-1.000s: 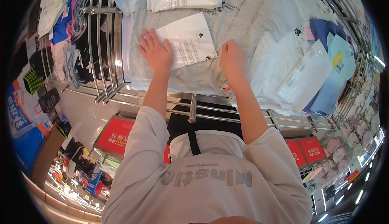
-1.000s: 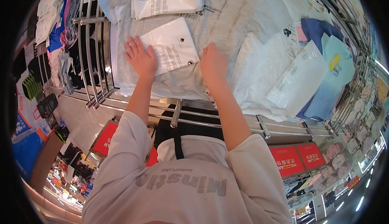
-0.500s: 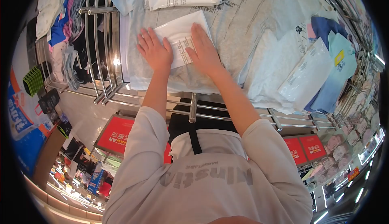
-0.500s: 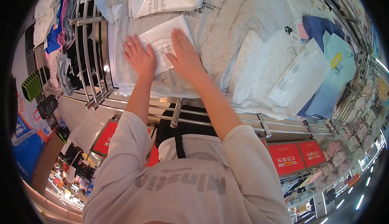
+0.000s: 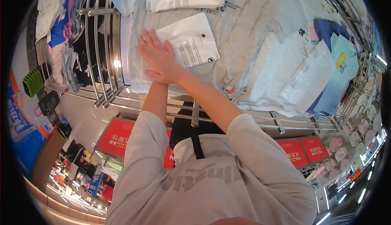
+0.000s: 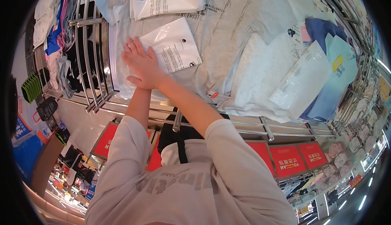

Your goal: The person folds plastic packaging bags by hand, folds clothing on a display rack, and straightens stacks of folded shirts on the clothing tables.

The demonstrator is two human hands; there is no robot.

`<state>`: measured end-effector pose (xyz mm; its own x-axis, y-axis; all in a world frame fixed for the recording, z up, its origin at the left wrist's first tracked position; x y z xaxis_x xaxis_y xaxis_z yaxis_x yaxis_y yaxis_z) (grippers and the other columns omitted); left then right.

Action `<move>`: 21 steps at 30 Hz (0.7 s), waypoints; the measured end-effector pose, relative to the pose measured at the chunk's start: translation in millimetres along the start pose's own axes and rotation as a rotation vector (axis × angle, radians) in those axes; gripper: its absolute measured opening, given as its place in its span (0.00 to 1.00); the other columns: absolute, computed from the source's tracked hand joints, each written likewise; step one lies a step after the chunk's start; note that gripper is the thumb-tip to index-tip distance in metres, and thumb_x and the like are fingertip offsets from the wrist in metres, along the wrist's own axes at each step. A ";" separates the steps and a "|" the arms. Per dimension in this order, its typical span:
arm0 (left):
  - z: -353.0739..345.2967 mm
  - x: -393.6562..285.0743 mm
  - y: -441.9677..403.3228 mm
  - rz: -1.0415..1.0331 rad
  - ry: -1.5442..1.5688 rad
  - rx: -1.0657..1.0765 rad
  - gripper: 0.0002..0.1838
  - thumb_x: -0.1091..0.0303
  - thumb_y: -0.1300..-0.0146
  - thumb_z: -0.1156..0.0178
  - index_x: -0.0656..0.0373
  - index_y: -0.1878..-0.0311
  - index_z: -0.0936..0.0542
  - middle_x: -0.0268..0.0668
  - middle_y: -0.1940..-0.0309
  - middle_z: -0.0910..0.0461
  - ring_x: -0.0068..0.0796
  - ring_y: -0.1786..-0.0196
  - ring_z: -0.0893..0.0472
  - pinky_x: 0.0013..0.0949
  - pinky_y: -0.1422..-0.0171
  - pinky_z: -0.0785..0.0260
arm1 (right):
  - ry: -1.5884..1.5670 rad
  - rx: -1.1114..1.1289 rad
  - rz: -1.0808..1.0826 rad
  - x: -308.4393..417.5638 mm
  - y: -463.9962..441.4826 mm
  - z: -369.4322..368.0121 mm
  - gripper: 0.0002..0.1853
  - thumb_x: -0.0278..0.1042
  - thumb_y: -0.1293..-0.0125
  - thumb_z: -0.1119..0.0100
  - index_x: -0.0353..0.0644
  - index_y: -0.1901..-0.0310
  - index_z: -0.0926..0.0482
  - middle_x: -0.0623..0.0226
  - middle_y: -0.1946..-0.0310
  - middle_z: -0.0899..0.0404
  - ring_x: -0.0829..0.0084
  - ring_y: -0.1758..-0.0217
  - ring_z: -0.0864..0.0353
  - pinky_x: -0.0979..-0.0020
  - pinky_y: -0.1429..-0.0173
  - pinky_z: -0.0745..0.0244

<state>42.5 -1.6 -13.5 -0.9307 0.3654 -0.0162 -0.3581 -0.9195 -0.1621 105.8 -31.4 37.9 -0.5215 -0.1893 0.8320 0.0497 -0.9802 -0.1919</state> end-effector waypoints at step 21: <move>-9.8 7.0 -3.0 0.043 0.119 0.045 0.38 0.52 0.32 0.47 0.61 0.23 0.38 0.53 0.21 0.44 0.57 0.18 0.48 0.62 0.18 0.63 | 0.251 -0.247 -0.201 -88.8 42.7 60.9 0.34 0.38 0.32 0.39 0.28 0.29 0.36 0.45 0.28 0.35 0.49 0.23 0.37 0.55 0.23 0.37</move>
<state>37.7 5.2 -22.9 -0.9307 0.3380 -0.1396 -0.3240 -0.9392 -0.1140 206.2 -60.0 -12.4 -0.6933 0.0550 0.7185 -0.2650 -0.9467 -0.1832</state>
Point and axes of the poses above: each hand's wrist, its own y-axis away from the middle knuckle, its own z-axis out of the back of the hand, x = y × z, the point moved 3 cm from there along -y, towards the middle knuckle
